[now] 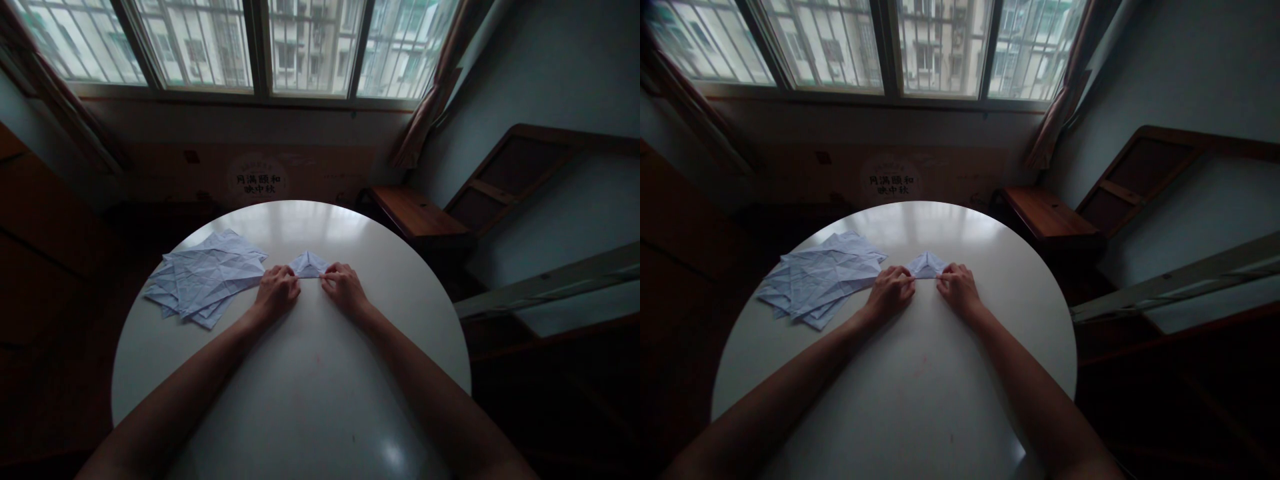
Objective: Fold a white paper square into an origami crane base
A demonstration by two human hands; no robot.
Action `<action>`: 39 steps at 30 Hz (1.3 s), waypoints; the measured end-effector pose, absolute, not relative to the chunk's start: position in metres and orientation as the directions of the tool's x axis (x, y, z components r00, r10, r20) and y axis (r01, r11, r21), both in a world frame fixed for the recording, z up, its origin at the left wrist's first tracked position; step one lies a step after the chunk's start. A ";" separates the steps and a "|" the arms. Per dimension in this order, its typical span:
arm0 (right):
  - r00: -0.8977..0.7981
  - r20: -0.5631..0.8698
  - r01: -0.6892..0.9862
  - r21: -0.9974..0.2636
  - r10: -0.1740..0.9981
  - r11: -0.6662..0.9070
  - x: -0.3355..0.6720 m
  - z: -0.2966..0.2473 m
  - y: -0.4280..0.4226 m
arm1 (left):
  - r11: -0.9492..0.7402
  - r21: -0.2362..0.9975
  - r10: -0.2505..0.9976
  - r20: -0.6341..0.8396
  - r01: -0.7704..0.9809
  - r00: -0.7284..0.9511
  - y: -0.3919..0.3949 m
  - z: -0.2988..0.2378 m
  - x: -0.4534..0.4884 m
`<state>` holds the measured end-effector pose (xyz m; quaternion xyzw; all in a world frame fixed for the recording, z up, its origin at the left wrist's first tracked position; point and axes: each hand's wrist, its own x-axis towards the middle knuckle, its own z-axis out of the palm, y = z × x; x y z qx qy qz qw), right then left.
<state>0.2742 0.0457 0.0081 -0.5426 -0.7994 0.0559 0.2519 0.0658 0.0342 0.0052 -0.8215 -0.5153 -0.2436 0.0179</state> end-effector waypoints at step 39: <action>-0.501 0.246 0.797 -0.243 0.830 0.553 0.269 0.002 0.043 | -0.578 0.239 0.803 0.338 0.780 0.492 0.042 -0.006 0.060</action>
